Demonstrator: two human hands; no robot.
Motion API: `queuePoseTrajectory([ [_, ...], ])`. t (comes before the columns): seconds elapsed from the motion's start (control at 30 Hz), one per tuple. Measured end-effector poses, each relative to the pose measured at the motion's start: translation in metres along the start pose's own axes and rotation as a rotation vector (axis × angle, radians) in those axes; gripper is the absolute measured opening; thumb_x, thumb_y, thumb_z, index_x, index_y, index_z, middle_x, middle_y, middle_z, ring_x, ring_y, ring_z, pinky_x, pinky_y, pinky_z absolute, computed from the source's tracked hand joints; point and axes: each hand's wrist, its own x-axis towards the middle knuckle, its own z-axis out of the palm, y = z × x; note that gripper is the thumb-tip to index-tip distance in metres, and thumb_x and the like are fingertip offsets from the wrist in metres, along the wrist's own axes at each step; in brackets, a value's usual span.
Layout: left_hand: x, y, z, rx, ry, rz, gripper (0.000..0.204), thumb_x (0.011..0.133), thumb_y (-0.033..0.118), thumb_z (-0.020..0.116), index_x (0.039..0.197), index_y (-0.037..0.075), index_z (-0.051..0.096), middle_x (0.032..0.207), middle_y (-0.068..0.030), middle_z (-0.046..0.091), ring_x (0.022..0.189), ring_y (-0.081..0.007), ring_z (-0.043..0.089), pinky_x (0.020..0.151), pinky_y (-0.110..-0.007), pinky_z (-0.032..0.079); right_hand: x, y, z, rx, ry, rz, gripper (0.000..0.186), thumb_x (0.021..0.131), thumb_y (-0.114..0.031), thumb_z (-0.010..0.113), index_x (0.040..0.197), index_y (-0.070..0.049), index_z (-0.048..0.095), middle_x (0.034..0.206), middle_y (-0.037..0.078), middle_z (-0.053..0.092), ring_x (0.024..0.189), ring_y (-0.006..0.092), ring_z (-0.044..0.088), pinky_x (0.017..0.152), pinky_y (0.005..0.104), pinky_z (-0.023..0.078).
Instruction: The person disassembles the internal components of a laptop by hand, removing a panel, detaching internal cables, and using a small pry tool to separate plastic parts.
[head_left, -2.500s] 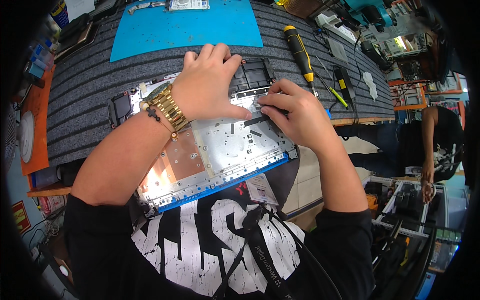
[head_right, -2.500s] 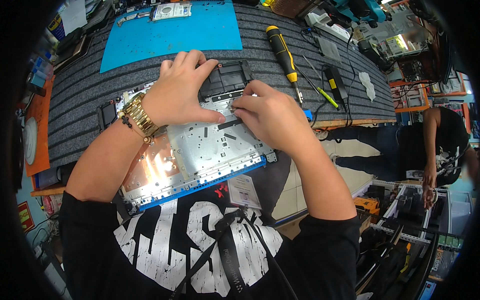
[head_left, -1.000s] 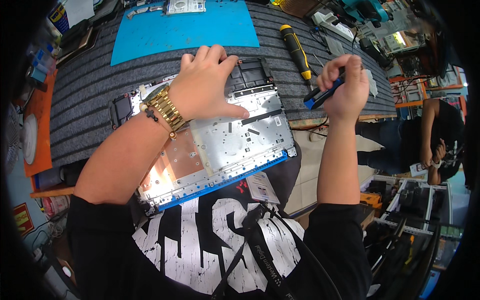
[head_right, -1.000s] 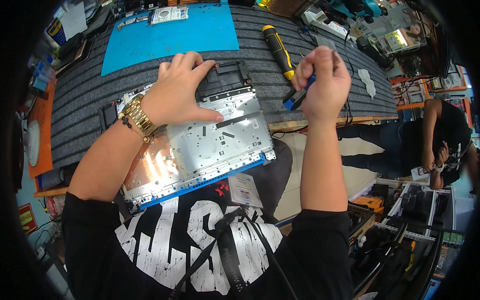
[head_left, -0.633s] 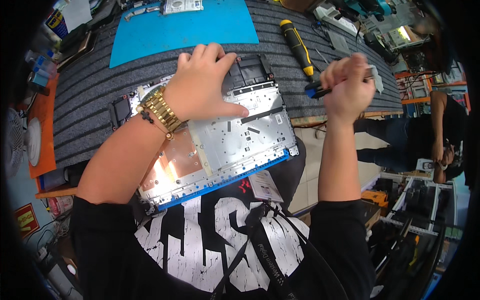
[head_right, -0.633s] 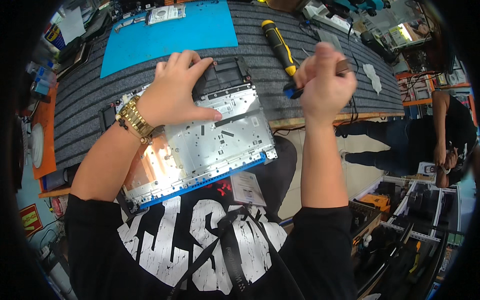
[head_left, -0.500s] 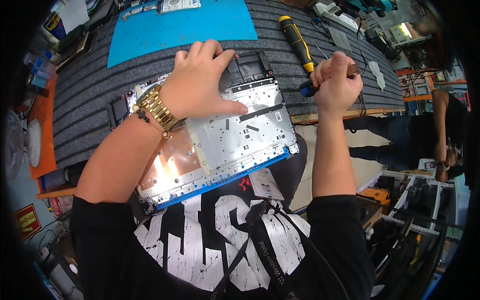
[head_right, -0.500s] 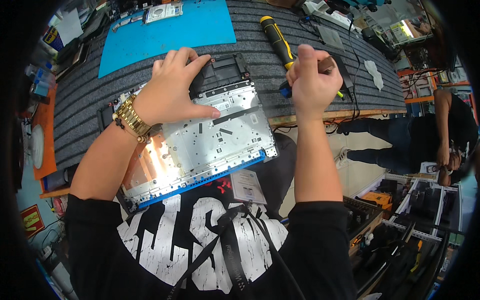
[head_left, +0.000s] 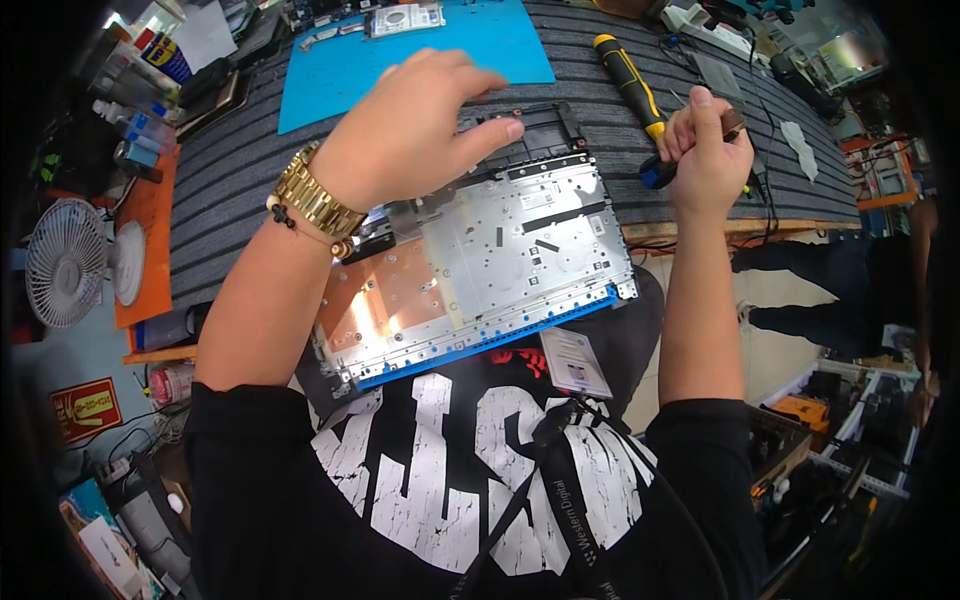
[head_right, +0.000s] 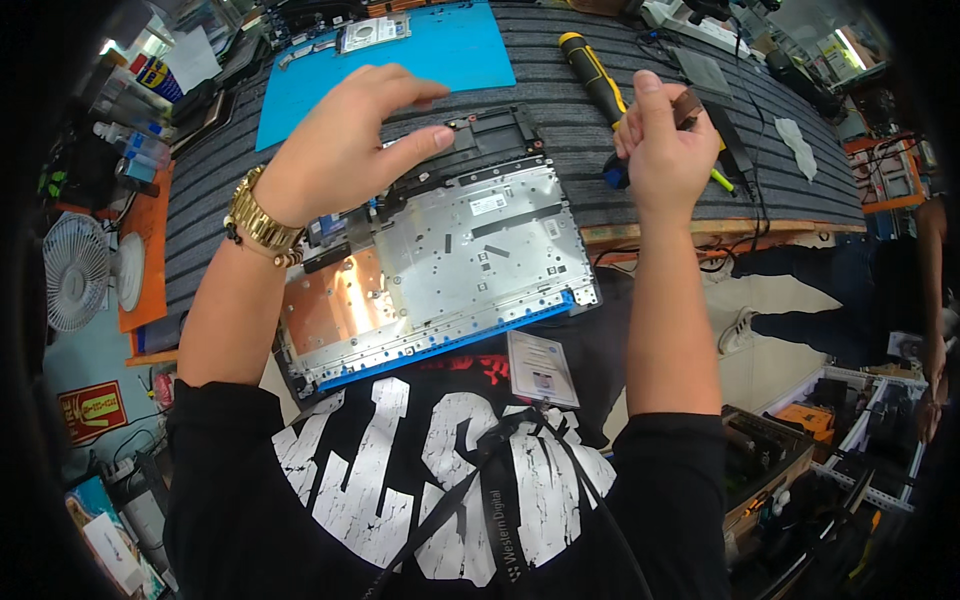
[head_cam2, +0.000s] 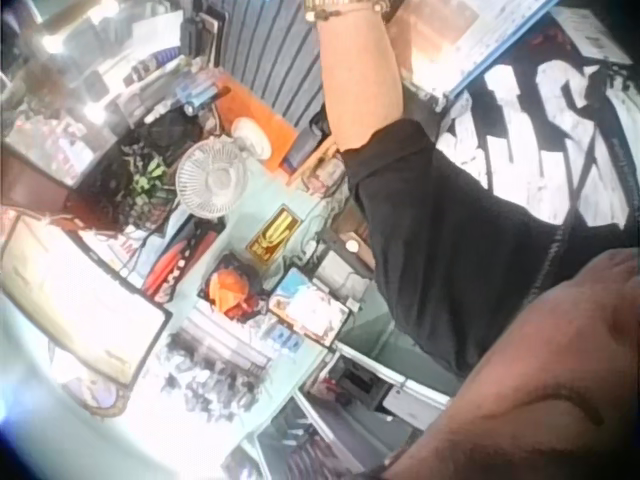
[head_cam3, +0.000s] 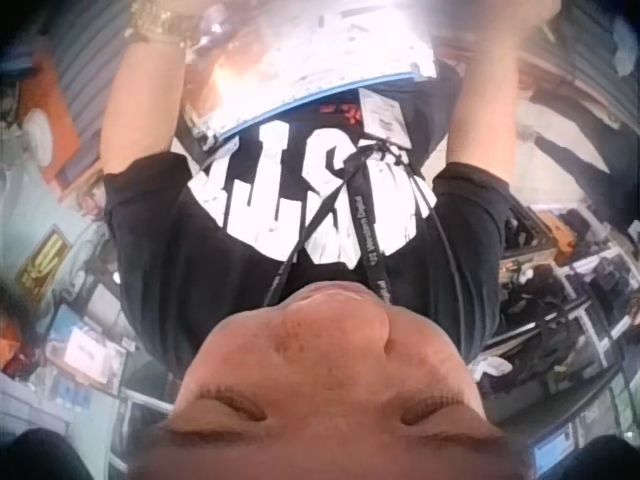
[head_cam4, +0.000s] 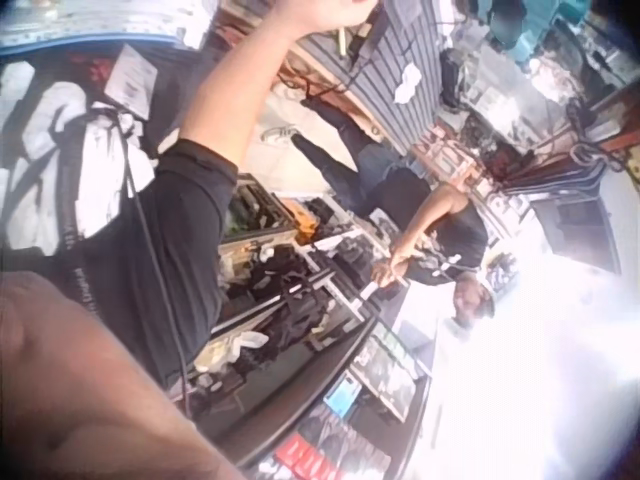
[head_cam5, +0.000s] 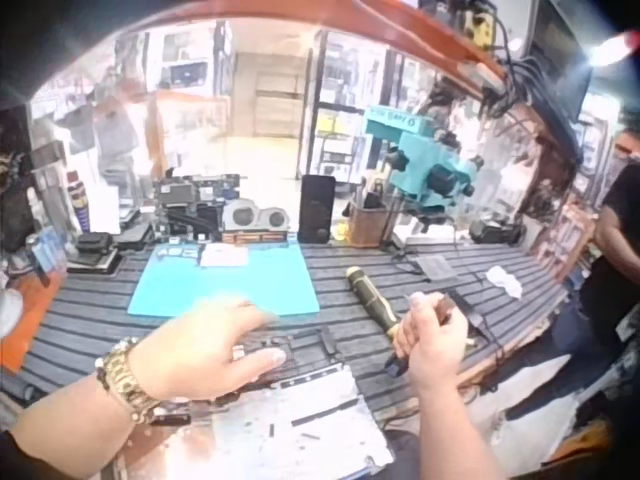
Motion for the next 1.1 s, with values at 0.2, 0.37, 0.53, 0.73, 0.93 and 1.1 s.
queuePoseTrajectory([
  [0.2,-0.006,0.022,-0.033,0.031,-0.158,0.074,0.023,0.106,0.014,0.076,0.125,0.007,0.086,0.111,-0.0146,0.082,0.106,-0.0369,0.081,0.092,-0.048,0.065,-0.013,0.015,0.002,-0.071,0.092,0.320,0.027,0.116,-0.025,0.080,0.101,-0.007,0.066,0.070,-0.001,0.055,0.057,0.0120,0.052,0.055,0.0334,0.047],
  [0.37,-0.028,0.019,-0.022,0.079,-0.133,0.054,0.027,0.102,0.011,0.082,0.129,0.006,0.082,0.109,-0.0149,0.080,0.109,-0.0382,0.076,0.096,-0.049,0.062,-0.025,-0.045,0.015,-0.732,-0.129,0.154,0.025,0.109,-0.021,0.084,0.122,-0.005,0.071,0.080,-0.003,0.062,0.064,0.0116,0.054,0.061,0.0337,0.045],
  [0.53,-0.040,0.003,-0.017,0.022,-0.101,0.041,0.028,0.102,0.016,0.085,0.127,0.004,0.082,0.110,-0.0149,0.080,0.110,-0.0381,0.074,0.096,-0.050,0.060,-0.087,-0.166,0.058,-1.076,-0.877,-0.041,0.043,0.088,-0.002,0.083,0.129,-0.006,0.071,0.098,0.016,0.076,0.078,0.0358,0.073,0.071,0.0460,0.056],
  [0.73,-0.056,-0.015,-0.012,-0.004,0.017,-0.008,0.028,0.103,0.022,0.085,0.122,0.003,0.085,0.109,-0.0163,0.081,0.105,-0.0391,0.075,0.094,-0.048,0.060,-0.157,-0.194,0.137,-1.008,-0.984,-0.261,0.029,0.087,-0.024,0.077,0.113,-0.011,0.073,0.087,0.004,0.069,0.078,0.0224,0.073,0.059,0.0420,0.054],
  [0.93,-0.077,-0.017,-0.018,-0.065,0.003,-0.143,0.028,0.104,0.022,0.085,0.125,0.003,0.085,0.108,-0.0154,0.079,0.103,-0.0362,0.074,0.091,-0.045,0.059,-0.195,-0.171,0.156,-1.322,-0.893,-0.722,0.076,0.069,-0.022,0.080,0.136,0.012,0.069,0.122,0.020,0.075,0.063,0.0125,0.059,0.050,0.0338,0.042],
  [1.1,-0.082,-0.008,-0.020,-0.076,0.017,-0.160,0.026,0.104,0.019,0.085,0.124,0.003,0.085,0.106,-0.0137,0.078,0.102,-0.0339,0.074,0.091,-0.043,0.058,-0.202,-0.187,0.173,-1.128,-0.969,-0.498,0.058,0.079,-0.020,0.077,0.129,0.009,0.070,0.108,0.018,0.074,0.067,0.0194,0.066,0.053,0.0370,0.049],
])
